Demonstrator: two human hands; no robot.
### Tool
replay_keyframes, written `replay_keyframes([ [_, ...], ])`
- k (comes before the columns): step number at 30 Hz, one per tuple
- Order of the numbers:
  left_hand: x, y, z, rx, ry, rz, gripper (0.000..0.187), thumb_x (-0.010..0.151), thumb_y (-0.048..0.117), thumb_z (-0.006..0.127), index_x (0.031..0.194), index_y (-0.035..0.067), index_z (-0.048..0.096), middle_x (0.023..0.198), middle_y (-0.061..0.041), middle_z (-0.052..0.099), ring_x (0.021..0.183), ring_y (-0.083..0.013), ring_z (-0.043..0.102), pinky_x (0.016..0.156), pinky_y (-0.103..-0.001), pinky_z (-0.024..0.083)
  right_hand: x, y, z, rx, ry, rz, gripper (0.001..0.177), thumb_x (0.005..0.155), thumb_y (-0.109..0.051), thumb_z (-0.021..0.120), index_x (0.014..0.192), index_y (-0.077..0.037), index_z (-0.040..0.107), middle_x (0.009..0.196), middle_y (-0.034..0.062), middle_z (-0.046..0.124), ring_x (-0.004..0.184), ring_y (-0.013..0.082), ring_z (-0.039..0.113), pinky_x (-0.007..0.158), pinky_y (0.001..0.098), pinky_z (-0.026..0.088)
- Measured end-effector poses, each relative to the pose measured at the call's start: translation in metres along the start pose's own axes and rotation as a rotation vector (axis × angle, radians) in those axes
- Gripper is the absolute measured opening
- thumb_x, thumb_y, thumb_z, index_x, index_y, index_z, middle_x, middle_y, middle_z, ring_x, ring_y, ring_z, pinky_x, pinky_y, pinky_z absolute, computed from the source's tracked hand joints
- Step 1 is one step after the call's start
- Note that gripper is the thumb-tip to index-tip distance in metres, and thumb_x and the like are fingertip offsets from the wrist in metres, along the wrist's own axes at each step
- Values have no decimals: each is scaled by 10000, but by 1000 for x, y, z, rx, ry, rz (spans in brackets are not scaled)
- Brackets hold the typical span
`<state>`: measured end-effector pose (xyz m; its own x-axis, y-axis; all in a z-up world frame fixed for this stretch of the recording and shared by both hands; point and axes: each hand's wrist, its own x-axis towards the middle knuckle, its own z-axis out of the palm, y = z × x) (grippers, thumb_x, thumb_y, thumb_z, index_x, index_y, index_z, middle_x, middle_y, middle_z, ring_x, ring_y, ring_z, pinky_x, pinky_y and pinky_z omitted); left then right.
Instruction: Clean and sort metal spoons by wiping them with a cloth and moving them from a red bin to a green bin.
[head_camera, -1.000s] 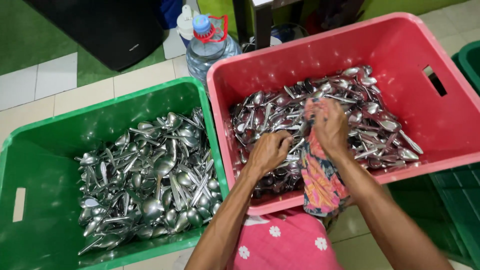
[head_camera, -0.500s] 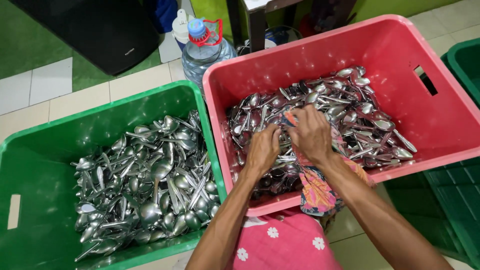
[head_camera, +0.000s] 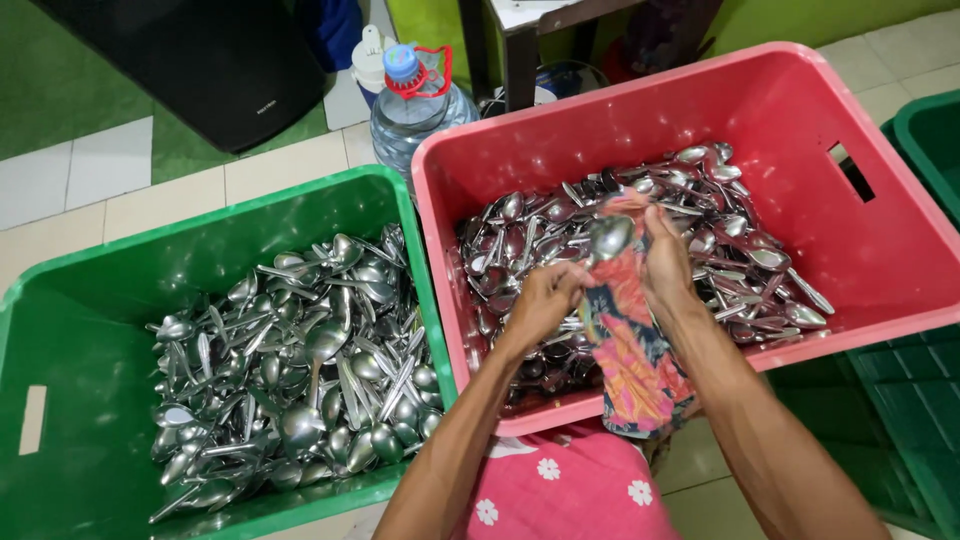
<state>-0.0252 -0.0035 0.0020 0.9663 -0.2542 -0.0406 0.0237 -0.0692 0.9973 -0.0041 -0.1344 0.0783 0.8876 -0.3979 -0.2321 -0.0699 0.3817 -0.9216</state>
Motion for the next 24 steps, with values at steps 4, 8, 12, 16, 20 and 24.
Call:
replay_keyframes([
  [4,8,-12,8,32,53,-25,277,1011,194,553,819,91,725,524,-31,558,533,-140,496,567,-275,433,32,17,-27,-140,-287,70,938,1008,-696,338,1601,21,223,1671,258,154,1551,407,41,1265,495,-1],
  [8,16,-27,8,73,133,-98,444,1038,349,560,710,85,700,507,-58,606,481,-159,558,537,-303,457,27,38,-27,-422,-552,19,589,882,-373,700,1377,-92,550,1295,194,571,1068,266,655,867,377,578],
  [12,17,-35,8,240,91,-147,531,1024,455,531,617,164,710,477,-38,633,495,-210,660,561,-337,514,18,35,-28,-717,-446,51,356,822,-431,814,1118,-243,752,1020,-6,774,1019,161,714,963,352,506],
  [16,5,20,-29,546,35,-287,453,883,552,597,700,177,770,750,-156,742,882,-460,706,739,-489,543,50,75,-52,-735,-436,50,305,832,-462,800,1011,-217,772,924,8,745,922,160,680,921,349,500],
  [20,4,57,-48,210,-99,-246,815,798,425,721,1397,-13,384,1469,-362,436,1407,-511,396,1164,-641,295,28,60,-37,-650,-560,58,316,874,-402,773,1011,-118,753,898,68,718,918,216,667,953,400,479],
  [24,10,61,-40,-107,-56,-98,938,860,458,616,1564,-48,258,1586,-338,307,1480,-489,290,1206,-626,214,13,18,-20,-501,-653,27,357,918,-396,761,952,-44,704,831,52,655,828,201,617,912,368,472],
])
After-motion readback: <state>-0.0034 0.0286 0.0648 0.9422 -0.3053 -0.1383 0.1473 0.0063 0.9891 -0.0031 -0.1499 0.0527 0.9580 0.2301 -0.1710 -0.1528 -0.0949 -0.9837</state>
